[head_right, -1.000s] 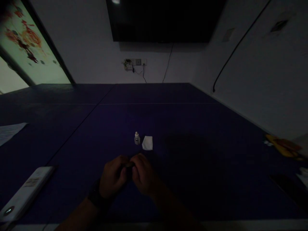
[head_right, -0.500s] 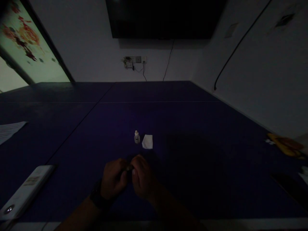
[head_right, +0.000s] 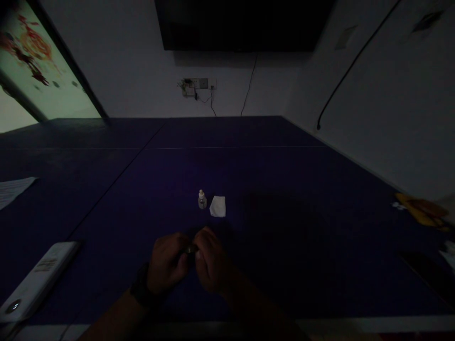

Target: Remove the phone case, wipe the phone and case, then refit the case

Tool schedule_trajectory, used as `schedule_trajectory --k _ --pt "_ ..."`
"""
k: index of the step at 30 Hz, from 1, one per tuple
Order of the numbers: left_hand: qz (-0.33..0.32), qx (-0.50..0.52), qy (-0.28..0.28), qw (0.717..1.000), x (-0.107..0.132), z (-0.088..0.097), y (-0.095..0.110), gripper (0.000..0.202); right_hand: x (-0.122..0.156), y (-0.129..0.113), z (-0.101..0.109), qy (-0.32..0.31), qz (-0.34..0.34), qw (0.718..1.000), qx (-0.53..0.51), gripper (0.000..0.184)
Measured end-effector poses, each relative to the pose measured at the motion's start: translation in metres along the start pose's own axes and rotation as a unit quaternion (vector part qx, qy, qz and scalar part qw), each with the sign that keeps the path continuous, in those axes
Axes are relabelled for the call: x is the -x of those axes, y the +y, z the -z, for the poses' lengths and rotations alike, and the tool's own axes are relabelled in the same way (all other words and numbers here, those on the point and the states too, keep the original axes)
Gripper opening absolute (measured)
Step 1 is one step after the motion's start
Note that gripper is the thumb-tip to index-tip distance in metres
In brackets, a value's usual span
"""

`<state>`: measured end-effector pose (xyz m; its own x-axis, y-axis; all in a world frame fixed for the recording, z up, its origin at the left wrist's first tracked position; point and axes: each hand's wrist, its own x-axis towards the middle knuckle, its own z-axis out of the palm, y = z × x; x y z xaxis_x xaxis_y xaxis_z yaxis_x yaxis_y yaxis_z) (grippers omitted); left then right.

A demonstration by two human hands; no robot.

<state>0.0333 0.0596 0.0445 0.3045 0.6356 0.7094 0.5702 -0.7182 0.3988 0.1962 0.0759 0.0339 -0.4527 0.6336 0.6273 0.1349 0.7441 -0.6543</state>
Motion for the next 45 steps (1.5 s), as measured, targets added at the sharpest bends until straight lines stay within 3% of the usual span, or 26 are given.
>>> schedule_trajectory --k 6,11,19,31,39,42,45 --pt "-0.029 0.04 -0.001 0.999 0.001 0.002 -0.002 0.011 0.003 0.001 -0.004 0.006 -0.007 1.0 -0.017 0.02" --pt "-0.034 0.089 -0.037 0.995 0.0 0.008 -0.001 0.017 0.012 0.002 -0.003 0.001 -0.029 0.997 -0.068 0.025" --pt "0.09 0.214 -0.092 0.968 -0.012 0.016 0.003 0.022 0.006 0.011 0.012 -0.01 -0.081 0.985 -0.151 0.034" --pt "0.2 0.283 -0.152 0.926 -0.016 0.023 0.003 0.03 0.009 0.012 0.0 0.048 -0.105 0.972 -0.205 0.03" --pt "0.28 0.341 -0.147 0.885 -0.017 0.022 0.0 0.036 0.004 0.013 -0.004 0.067 -0.097 0.983 -0.142 0.03" --pt "0.314 0.354 -0.133 0.871 -0.021 0.02 -0.001 0.036 0.007 0.013 -0.006 0.135 -0.061 0.988 -0.053 0.018" --pt "0.356 0.354 -0.103 0.859 -0.025 0.018 0.001 0.034 0.007 0.009 -0.008 0.147 0.02 0.985 0.091 0.028"
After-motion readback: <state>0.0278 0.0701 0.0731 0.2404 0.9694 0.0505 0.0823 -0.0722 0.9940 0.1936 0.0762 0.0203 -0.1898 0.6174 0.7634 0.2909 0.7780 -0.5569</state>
